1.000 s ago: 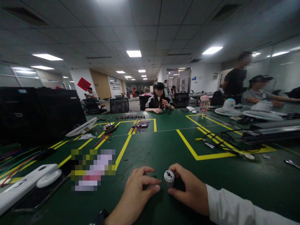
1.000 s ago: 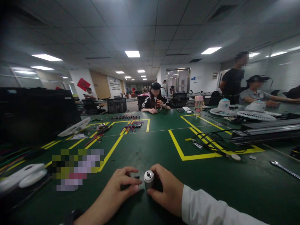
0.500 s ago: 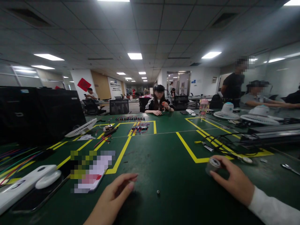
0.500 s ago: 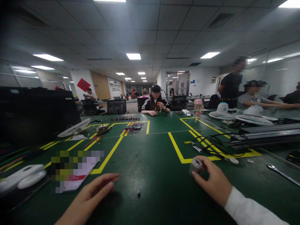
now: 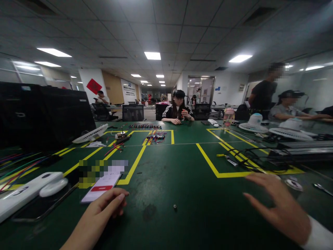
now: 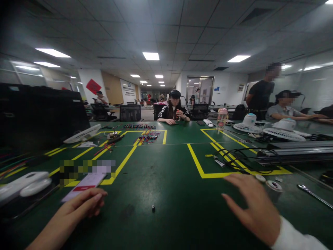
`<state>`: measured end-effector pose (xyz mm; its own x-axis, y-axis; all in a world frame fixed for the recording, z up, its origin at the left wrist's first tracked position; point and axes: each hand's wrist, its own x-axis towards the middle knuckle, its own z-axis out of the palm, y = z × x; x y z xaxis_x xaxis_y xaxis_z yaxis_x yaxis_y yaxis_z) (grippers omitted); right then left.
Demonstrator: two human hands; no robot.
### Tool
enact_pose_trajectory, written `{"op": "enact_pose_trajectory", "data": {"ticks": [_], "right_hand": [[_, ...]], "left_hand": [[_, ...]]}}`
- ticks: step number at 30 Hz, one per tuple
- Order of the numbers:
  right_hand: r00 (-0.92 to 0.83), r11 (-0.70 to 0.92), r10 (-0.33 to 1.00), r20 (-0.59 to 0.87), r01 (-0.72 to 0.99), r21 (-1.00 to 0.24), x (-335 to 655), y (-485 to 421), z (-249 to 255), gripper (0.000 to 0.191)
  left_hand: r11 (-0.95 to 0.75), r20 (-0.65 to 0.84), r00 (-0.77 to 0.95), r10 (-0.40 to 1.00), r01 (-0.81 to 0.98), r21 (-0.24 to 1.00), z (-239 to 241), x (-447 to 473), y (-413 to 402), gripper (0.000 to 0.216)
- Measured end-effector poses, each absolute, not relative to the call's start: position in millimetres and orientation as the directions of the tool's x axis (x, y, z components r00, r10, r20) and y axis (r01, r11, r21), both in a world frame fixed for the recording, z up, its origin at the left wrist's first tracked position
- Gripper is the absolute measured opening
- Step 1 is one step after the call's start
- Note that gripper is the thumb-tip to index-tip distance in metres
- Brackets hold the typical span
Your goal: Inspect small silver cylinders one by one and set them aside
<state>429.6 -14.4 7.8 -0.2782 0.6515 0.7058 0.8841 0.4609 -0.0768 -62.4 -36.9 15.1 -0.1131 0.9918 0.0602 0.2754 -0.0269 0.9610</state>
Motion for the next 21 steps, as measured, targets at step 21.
{"op": "enact_pose_trajectory", "data": {"ticks": [21], "right_hand": [[-0.135,0.266,0.721,0.68,0.96,-0.092,487.5,3.9,24.5,0.028]], "left_hand": [[0.019,0.033,-0.26,0.965,0.196,0.98,7.2,-62.0,-36.4,0.026]]}}
